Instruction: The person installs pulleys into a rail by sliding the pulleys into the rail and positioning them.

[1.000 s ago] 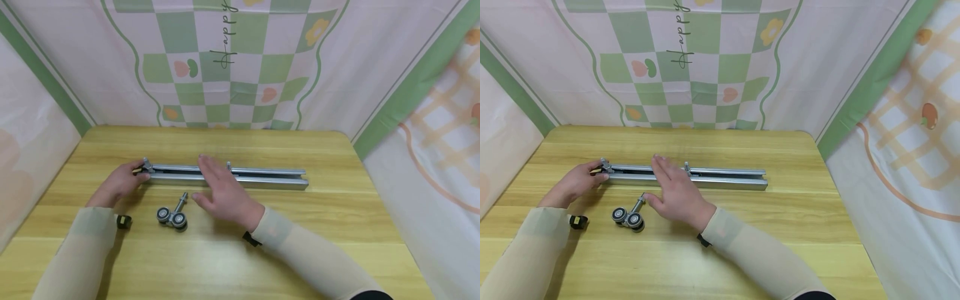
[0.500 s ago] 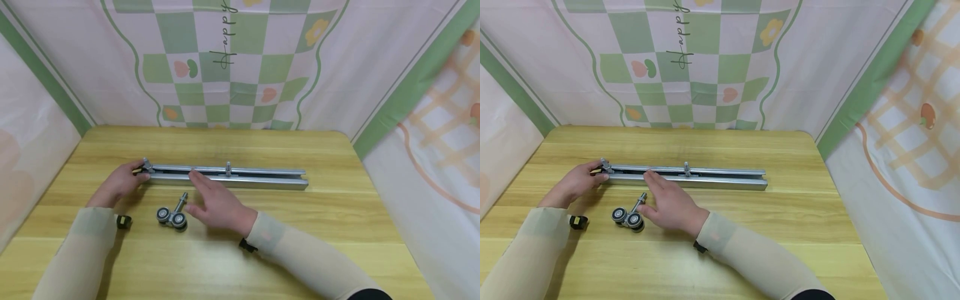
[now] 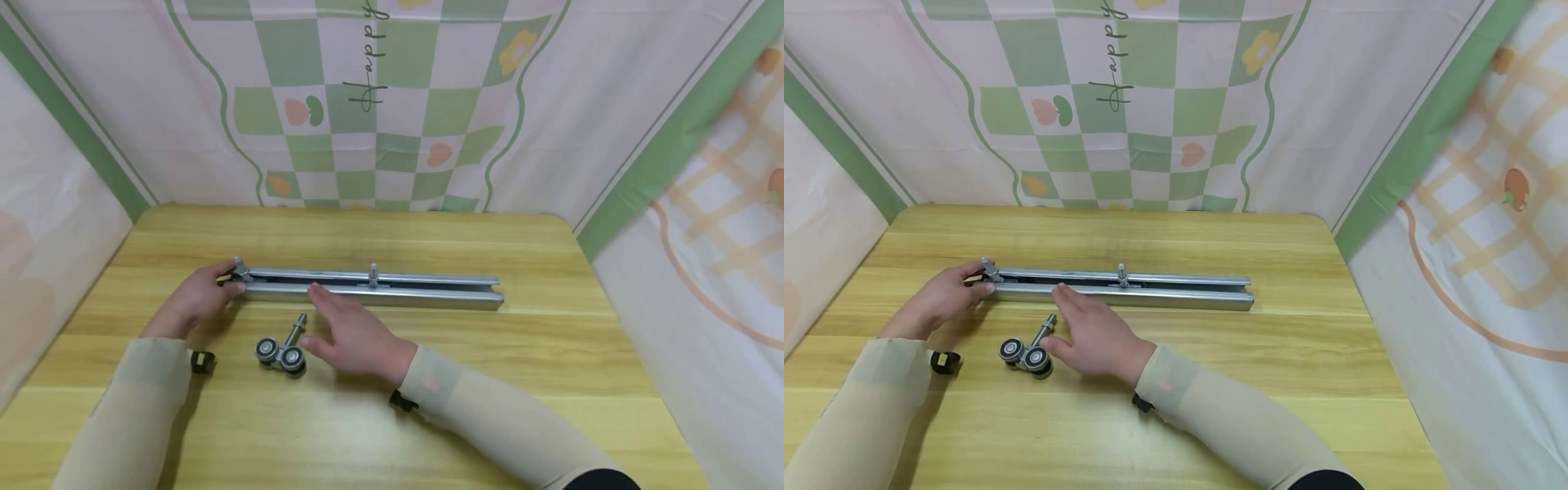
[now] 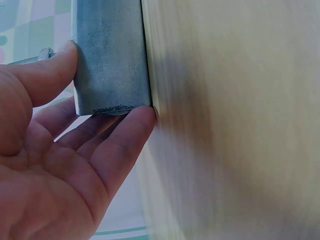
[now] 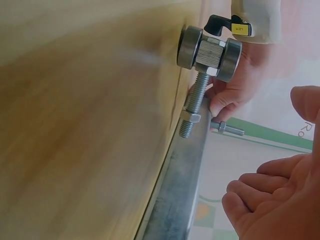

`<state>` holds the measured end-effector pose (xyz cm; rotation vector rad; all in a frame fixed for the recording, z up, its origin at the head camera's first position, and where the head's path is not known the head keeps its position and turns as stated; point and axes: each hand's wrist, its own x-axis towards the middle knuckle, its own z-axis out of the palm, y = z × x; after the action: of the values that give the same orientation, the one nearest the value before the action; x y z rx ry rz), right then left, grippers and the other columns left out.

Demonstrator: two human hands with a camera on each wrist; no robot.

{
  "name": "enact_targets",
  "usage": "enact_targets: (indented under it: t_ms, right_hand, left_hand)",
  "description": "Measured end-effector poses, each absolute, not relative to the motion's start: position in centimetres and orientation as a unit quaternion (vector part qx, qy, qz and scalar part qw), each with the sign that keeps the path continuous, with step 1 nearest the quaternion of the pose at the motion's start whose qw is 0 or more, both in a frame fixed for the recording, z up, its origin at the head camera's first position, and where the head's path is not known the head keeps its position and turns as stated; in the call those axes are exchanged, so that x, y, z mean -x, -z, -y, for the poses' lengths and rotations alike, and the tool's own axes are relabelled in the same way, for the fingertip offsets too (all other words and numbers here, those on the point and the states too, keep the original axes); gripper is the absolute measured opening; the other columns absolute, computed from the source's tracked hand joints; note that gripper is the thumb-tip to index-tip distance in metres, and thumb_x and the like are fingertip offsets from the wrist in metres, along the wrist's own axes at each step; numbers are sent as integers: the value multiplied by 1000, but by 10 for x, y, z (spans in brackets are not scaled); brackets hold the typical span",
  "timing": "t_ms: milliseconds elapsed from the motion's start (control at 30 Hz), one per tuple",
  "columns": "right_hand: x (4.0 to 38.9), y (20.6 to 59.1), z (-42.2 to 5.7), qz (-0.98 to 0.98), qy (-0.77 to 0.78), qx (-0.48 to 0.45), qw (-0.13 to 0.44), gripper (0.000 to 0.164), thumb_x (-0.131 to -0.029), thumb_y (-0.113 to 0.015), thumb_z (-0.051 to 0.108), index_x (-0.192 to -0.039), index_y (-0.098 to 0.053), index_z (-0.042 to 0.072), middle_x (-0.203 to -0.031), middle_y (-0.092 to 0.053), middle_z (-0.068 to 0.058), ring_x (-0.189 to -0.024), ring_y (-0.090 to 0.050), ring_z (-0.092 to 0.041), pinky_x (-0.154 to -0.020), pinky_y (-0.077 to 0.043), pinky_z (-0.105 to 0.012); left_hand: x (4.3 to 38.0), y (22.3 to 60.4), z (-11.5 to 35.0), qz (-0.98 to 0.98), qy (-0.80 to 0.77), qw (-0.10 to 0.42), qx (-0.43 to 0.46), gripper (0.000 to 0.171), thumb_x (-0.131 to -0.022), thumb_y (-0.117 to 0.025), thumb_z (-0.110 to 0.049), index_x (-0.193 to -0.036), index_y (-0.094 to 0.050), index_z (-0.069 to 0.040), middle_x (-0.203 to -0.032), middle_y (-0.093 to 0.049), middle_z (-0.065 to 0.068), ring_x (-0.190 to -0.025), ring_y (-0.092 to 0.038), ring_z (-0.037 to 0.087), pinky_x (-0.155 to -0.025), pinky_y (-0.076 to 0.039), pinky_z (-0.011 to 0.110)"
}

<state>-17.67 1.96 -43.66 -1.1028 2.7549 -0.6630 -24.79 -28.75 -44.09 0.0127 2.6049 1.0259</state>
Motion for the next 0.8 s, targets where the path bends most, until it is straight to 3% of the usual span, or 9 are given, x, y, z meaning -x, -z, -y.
enact_targets:
  t_ms: [533, 800]
  right_hand:
    - [184, 449, -17, -919, 208, 312, 119, 84, -101, -45, 56, -157, -20, -1, -161, -21, -16, -146, -25, -27, -116, -19, -35]
    - [189, 456, -14, -929, 197, 285, 130, 83, -101, -46, 56, -156, -22, -2, -155, -34, -18, -141, -36, -29, -114, -26, -36]
  left_hand:
    - [250, 443, 288, -920, -356, 167, -1, 77, -102, -54, -42, -160, -15, -10, -157, -20, 31, -140, -16, 55, -108, -16, 71]
    - [250, 443, 288, -919, -356, 168, -1, 76, -103, -54, -42, -160, -15, -10, -157, -20, 31, -140, -16, 55, -108, -16, 70]
